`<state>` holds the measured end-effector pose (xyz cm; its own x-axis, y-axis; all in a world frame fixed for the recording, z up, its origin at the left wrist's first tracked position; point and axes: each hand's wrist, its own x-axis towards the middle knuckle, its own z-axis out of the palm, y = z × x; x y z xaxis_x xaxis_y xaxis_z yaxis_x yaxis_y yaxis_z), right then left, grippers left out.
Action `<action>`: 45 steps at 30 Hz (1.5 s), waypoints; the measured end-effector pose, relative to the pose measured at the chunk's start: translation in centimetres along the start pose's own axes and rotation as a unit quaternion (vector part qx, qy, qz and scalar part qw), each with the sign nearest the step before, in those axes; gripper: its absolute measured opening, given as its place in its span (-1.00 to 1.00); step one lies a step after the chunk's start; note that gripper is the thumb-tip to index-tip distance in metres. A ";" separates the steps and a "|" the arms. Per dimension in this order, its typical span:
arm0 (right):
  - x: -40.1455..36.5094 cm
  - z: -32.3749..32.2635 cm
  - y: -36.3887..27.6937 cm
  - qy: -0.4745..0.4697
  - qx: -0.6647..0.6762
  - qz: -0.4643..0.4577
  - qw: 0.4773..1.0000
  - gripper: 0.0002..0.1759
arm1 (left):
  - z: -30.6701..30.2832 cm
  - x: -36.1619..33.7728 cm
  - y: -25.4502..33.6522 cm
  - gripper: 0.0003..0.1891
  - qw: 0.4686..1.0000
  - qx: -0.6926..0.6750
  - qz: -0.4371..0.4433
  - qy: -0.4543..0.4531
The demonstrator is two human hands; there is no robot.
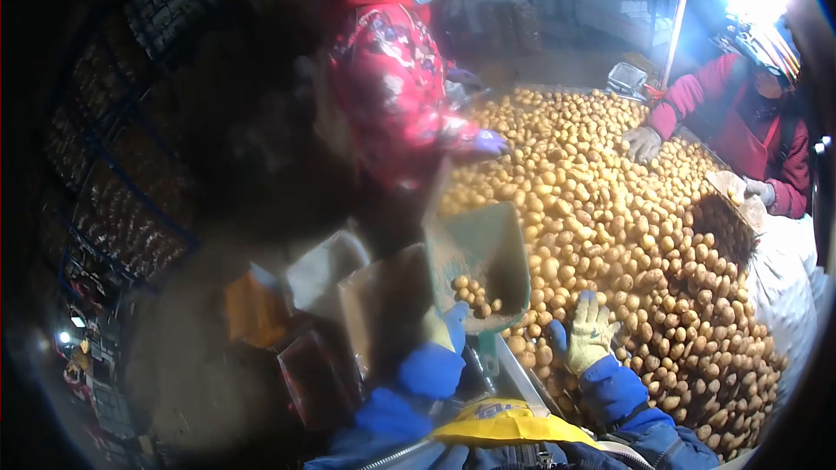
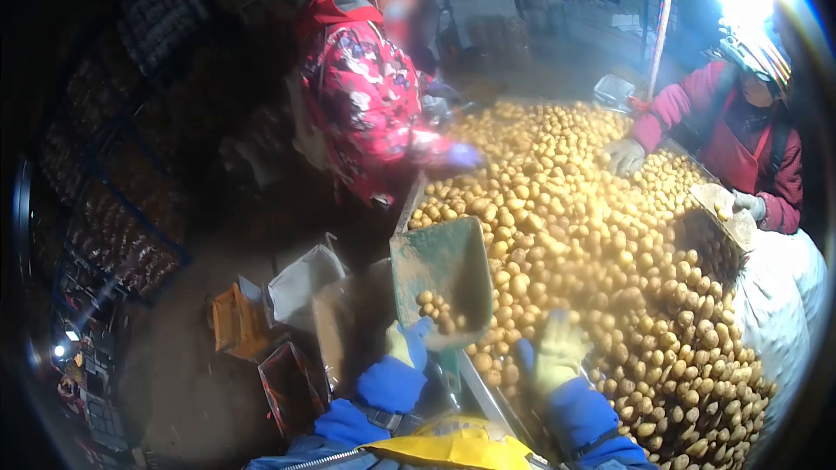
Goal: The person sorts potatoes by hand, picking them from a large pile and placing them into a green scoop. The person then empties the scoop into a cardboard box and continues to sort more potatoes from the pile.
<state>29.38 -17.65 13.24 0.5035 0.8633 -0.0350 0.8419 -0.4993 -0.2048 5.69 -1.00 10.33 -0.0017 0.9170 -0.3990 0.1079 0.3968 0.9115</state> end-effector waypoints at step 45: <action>0.3 2.5 1.5 0.010 0.014 0.002 1.000 0.17 | 1.6 6.5 -8.5 -0.09 0.997 -0.063 0.044 0.003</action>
<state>30.29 -17.93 10.47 0.5110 0.8594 -0.0173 0.8341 -0.5006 -0.2317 6.34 1.53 -0.18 -0.0030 0.9486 -0.3164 -0.0170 0.3163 0.9485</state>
